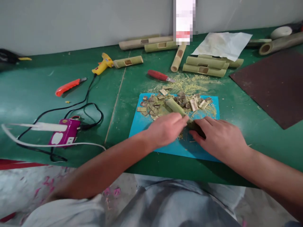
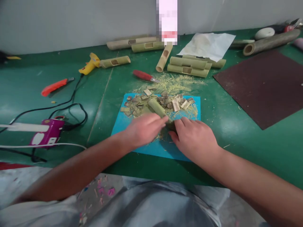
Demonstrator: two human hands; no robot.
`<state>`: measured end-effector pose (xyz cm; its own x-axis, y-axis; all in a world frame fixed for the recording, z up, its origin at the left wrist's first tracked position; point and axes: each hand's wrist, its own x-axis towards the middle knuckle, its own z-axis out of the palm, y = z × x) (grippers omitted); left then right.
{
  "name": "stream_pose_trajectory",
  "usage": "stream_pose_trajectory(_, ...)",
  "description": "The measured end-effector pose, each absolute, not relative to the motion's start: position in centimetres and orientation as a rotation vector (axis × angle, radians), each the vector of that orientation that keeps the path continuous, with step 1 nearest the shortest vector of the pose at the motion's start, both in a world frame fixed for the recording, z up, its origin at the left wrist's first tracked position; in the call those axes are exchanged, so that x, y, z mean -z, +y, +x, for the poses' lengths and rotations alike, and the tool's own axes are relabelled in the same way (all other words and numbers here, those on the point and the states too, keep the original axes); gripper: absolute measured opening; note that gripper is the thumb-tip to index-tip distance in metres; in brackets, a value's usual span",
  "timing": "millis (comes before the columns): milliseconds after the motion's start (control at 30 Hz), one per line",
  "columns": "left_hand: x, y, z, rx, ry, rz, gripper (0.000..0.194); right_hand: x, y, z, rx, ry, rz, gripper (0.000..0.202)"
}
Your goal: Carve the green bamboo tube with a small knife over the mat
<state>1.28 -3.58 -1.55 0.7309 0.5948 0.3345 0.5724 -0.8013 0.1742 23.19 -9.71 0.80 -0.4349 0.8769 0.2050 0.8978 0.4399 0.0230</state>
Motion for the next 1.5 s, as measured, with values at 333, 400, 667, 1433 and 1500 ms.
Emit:
stream_pose_trajectory(333,1.5,-1.7,0.2,-0.745,1.108,2.882,0.031,-1.3,-10.2,23.6,0.121,-2.551,-1.6,0.025)
stream_pose_trajectory(400,1.5,-1.8,0.3,-0.772,1.132,2.865,0.031,-1.2,-10.2,23.8,0.106,-2.54,-1.613,0.026)
stream_pose_trajectory(667,1.5,-3.8,1.6,-0.616,0.865,2.884,0.033,-1.2,-10.3,23.5,0.044,-2.533,-1.647,0.026)
stream_pose_trajectory(1433,1.3,-4.0,1.6,-0.661,0.935,2.901,0.034,-1.3,-10.4,23.3,0.17,-2.56,-1.598,0.025)
stream_pose_trajectory(1500,1.2,-4.2,1.8,-0.613,0.867,2.904,0.034,-1.3,-10.4,23.3,0.187,-2.557,-1.582,0.024)
